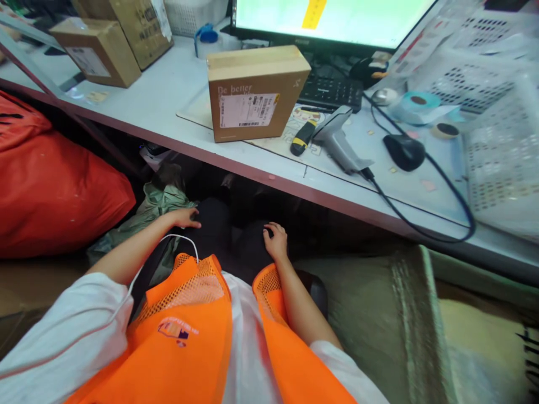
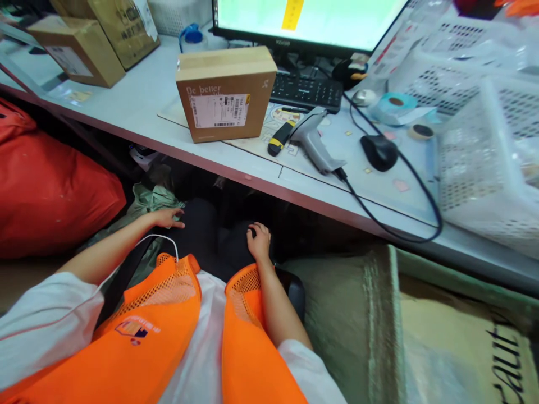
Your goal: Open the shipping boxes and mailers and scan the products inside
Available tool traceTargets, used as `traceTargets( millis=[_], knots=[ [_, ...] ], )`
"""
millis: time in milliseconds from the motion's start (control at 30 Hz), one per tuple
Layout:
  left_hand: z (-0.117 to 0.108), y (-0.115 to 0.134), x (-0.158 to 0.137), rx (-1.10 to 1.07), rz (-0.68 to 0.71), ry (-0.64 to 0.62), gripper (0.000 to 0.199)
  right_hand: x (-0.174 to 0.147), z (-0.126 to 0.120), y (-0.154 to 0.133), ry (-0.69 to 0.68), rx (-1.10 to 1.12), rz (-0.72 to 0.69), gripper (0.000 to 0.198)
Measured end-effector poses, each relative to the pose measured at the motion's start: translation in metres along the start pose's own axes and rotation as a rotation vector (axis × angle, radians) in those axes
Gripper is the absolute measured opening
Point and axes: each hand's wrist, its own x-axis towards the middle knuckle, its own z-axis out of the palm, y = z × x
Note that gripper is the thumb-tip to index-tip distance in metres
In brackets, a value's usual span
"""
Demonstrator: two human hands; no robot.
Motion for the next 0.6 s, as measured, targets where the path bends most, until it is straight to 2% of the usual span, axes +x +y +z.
traceTargets(
  millis=[100, 167, 233, 333, 400, 467, 600],
  knots=[
    [0.011, -0.006, 0.002, 0.013, 0.015, -0.102, 0.061, 0.001, 0.003, -0.001, -0.003, -0.003, -0.004, 0.031],
    [0.01, -0.009, 0.003, 0.043, 0.016, -0.12, 0.053, 0.002, 0.005, -0.002, -0.005, -0.01, -0.002, 0.031],
    [0.008, -0.003, 0.003, 0.095, 0.014, -0.079, 0.051, 0.002, 0.005, -0.001, -0.002, -0.019, 0.003, 0.031],
    [0.017, 0.023, -0.001, 0.17, 0.047, 0.09, 0.063, 0.002, 0.002, 0.001, 0.013, -0.035, 0.009, 0.031],
    [0.037, 0.048, -0.009, 0.19, 0.123, 0.172, 0.073, 0.001, -0.001, 0.003, 0.024, -0.045, 0.01, 0.031],
    [0.065, 0.069, -0.019, 0.202, 0.165, 0.197, 0.082, 0.001, -0.003, 0.005, 0.032, -0.051, 0.012, 0.03],
    [0.115, 0.086, -0.038, 0.22, 0.101, 0.19, 0.093, -0.001, -0.004, 0.005, 0.042, -0.057, 0.031, 0.029]
  ],
)
